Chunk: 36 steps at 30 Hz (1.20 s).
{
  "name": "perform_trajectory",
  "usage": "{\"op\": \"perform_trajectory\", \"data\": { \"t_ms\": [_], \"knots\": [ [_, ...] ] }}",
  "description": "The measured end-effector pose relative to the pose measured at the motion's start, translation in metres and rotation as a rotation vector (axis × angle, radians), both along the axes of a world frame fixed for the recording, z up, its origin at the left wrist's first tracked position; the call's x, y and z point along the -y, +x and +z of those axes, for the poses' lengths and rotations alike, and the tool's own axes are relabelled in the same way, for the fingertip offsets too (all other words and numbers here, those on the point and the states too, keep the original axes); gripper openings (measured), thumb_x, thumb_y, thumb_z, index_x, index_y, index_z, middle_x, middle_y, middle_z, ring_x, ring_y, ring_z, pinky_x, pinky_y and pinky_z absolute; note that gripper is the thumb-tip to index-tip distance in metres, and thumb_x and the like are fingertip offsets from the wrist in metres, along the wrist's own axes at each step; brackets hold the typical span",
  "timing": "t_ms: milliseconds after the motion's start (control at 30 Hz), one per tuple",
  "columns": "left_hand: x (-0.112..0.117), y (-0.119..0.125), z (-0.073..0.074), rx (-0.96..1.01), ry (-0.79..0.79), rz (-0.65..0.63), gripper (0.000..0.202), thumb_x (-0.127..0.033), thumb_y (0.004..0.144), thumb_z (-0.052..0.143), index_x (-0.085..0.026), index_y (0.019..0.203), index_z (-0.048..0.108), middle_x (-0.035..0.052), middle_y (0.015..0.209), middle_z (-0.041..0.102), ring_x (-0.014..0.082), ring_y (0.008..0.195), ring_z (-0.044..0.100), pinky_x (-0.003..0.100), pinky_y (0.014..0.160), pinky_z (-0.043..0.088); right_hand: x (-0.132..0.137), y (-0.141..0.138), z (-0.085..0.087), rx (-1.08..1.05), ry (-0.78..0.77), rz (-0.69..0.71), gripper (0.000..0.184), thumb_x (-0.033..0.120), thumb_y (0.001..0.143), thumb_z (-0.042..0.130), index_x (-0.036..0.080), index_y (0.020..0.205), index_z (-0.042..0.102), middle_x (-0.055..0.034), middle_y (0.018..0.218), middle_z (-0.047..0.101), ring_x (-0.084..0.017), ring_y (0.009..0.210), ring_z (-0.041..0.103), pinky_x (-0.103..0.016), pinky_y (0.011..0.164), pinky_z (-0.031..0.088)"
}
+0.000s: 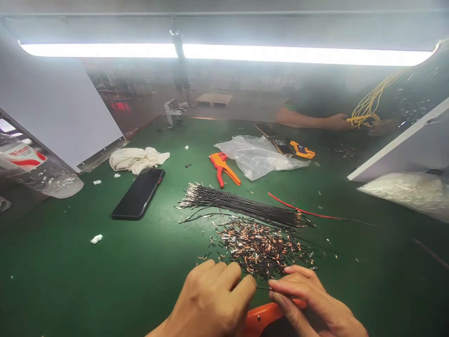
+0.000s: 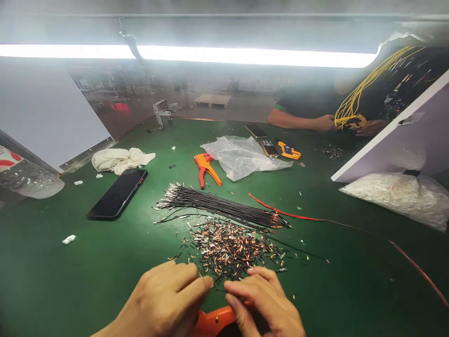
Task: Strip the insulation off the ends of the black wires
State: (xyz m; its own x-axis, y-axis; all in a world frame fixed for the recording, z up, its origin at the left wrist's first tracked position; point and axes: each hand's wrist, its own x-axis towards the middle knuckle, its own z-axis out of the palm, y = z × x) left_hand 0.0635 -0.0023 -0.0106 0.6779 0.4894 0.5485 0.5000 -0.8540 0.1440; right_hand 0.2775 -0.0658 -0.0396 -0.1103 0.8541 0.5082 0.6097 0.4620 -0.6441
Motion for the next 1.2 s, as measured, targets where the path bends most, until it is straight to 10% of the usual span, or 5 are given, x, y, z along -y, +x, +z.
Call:
{"op": "perform_trajectory", "data": {
  "t_ms": [200, 433, 1200],
  "knots": [
    [0.002, -0.01, -0.009, 0.071, 0.071, -0.018, 0.025, -0.006, 0.095, 0.044, -0.015, 0.085, 0.065, -0.0026, 0.055, 0.051, 0.0149, 0.049, 0.042, 0.031, 0.051, 0.029, -0.004, -0.005, -0.002, 0.096, 0.034, 0.034, 0.028, 0.007, 0.087, 0.065, 0.027, 0.106, 0.064, 0.0061, 0.081, 0.08, -0.015, 0.071, 0.078, -0.032, 0.091, 0.064],
    [0.01, -0.017, -0.018, 0.021, 0.144, 0.044, 0.027, -0.007, 0.098, 0.043, -0.011, 0.097, 0.069, 0.0006, 0.06, 0.059, 0.0188, 0.059, 0.049, 0.034, 0.062, 0.041, 0.003, -0.022, -0.012, 0.011, -0.129, -0.053, 0.017, 0.016, 0.094, 0.055, 0.028, 0.101, 0.063, 0.0044, 0.076, 0.079, -0.013, 0.059, 0.075, -0.021, 0.055, 0.059],
    [0.012, -0.003, -0.023, 0.014, 0.282, 0.056, 0.03, -0.003, 0.1, 0.044, -0.014, 0.084, 0.067, -0.0033, 0.063, 0.066, 0.0157, 0.061, 0.059, 0.032, 0.065, 0.045, 0.005, -0.037, -0.023, -0.101, -0.224, -0.31, 0.015, 0.028, 0.091, 0.053, 0.027, 0.077, 0.058, 0.0061, 0.056, 0.069, -0.013, 0.042, 0.07, -0.018, 0.044, 0.057]
  ]
}}
